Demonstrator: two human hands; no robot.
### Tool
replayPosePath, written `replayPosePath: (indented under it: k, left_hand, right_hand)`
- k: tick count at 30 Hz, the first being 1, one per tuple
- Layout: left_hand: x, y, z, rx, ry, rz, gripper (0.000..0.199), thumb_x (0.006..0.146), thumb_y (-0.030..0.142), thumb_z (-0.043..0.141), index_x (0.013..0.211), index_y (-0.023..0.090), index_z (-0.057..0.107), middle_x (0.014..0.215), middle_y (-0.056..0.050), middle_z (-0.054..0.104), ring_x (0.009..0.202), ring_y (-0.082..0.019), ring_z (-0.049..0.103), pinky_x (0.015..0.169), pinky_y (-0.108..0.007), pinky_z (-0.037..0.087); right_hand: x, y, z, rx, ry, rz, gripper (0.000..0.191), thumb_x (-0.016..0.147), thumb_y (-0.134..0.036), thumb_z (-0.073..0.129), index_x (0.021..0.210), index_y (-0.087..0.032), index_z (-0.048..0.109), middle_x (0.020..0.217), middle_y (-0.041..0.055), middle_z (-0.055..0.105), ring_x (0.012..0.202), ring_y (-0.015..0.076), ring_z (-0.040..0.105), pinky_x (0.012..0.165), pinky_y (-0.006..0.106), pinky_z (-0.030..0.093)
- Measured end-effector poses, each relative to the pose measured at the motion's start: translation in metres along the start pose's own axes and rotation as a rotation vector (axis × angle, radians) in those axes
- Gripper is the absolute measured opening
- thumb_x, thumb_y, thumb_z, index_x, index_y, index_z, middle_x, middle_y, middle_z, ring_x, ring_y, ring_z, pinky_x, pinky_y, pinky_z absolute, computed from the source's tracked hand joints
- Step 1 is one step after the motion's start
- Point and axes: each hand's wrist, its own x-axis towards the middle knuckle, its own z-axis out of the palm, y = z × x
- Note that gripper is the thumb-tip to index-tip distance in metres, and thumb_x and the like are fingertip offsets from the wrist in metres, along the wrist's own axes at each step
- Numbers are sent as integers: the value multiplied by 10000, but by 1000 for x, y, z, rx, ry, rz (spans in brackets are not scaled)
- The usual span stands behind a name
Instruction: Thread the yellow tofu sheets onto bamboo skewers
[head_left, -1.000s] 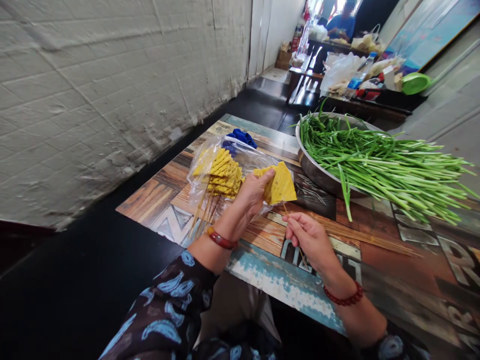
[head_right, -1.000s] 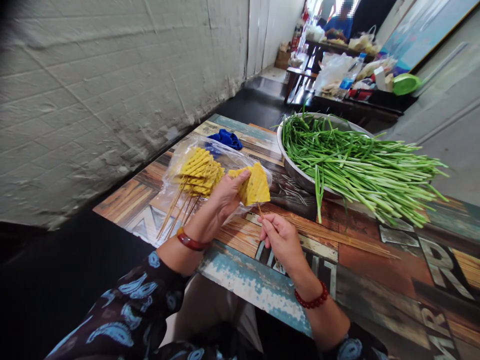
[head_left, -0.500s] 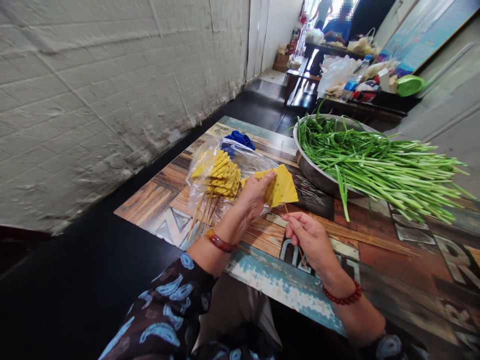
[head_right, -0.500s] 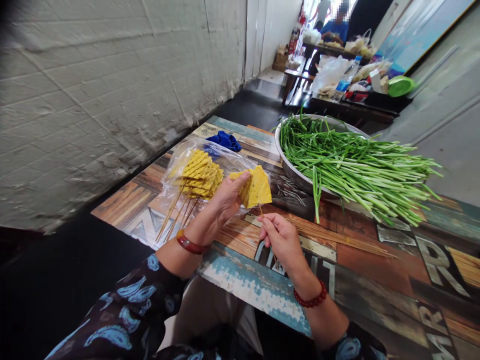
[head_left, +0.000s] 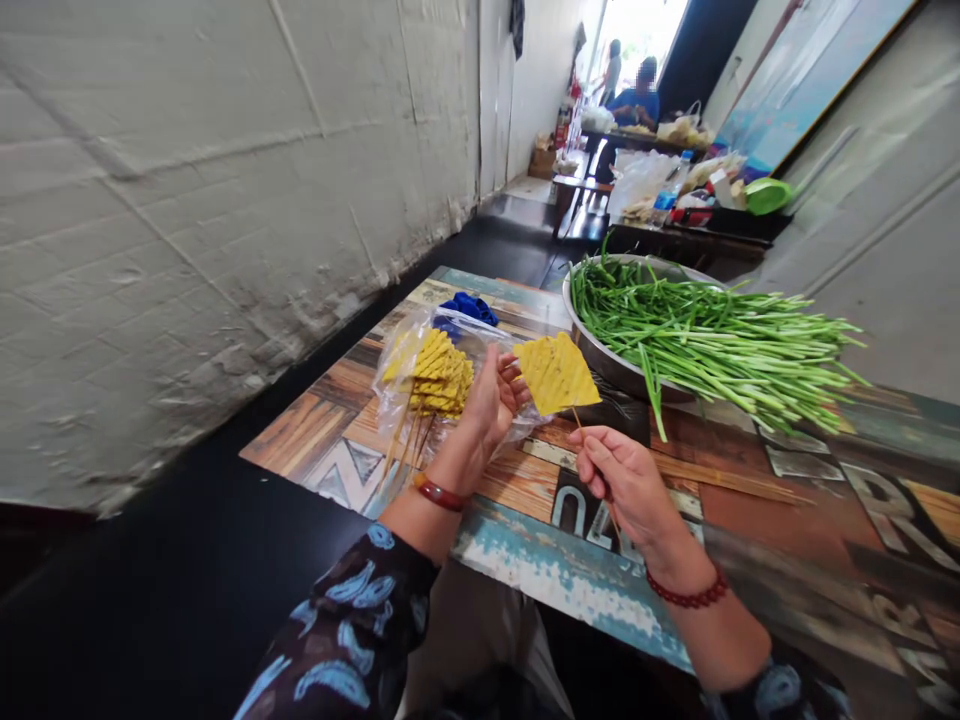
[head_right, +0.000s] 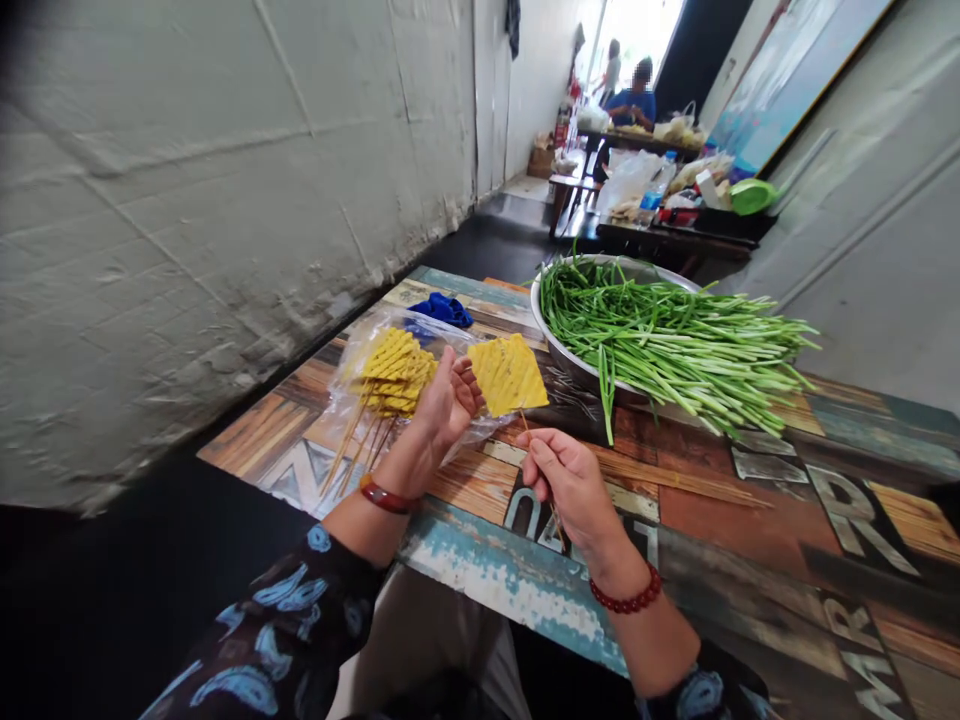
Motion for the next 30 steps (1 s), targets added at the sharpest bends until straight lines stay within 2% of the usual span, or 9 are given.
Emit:
replayPosePath:
  k: [5,10,13,16,18,21,23,27,30]
  left_hand:
    - [-35,6,-1,118,10,131,141,944,287,558,1031,175,560,885,-34,669,650,-99,648,673,-252,519]
    - [-80,27,-23,315,-42,221,206,879,269,636,1044,147,620,1046,-116,696,812,-166,691,726,-290,523]
    - [-96,53,-42,773,-80,532,283,870,352,631,1084,167,651,1063,-110,695,894,-192,665,763,-314,522]
    - [-97,82,-57,1347,8,947,410,845,380,649,1199,174,622,1153,-128,660,996,-241,627,887,-400,500]
    - [-91,96,-62,1657,89,1055,583,798,419,711,1295,156,560,1258,-168,612,1131,-309,574,988,-469,448]
    - [-80,107,-67,1959,224,1009,784,730,424,780,1383,119,468,1333,-217,552,1213,-377,518,1011,-496,416]
    - [-74,110,-69,2073,294,936,789,725,373,779,1392,110,450,1310,-222,557,1194,-387,525,974,-481,430]
    - [-64,123,-77,2081,351,866,407,806,199,621,1208,145,592,1169,-174,637,1082,-326,593,886,-412,445]
    - [-56,138,-82,1757,325,810,104,842,192,534,837,177,637,814,-73,661,801,-216,627,734,-315,449]
  right_hand:
    - [-2,-1,1,13,6,-33,443,740,-553,788,912,-155,696,576,-32,598,429,38,435,415,152,300]
    - [-10,-10,8,7,5,8,518,656,-579,840,903,-146,697,567,-29,605,418,38,441,400,151,296]
    - [-16,-16,18,29,-16,42,531,632,-581,850,887,-141,699,566,-27,606,415,41,439,391,159,291]
    - [-18,-19,34,91,-42,77,522,623,-563,857,893,-145,698,564,-35,598,418,43,442,393,163,300]
    - [-17,-19,49,136,-65,90,519,619,-552,860,899,-146,698,569,-40,597,420,37,440,392,154,289]
    - [-12,-18,73,201,-88,85,510,603,-535,868,878,-141,695,578,-42,598,429,28,444,382,140,249]
    - [-7,-17,87,252,-95,85,510,576,-525,879,849,-140,686,576,-43,598,431,26,448,377,136,246]
    - [1,-13,108,340,-105,102,484,566,-486,887,834,-148,669,571,-46,602,423,28,455,361,132,229]
    - [4,-9,117,380,-104,111,465,568,-460,891,831,-147,670,572,-48,605,424,26,457,361,126,243]
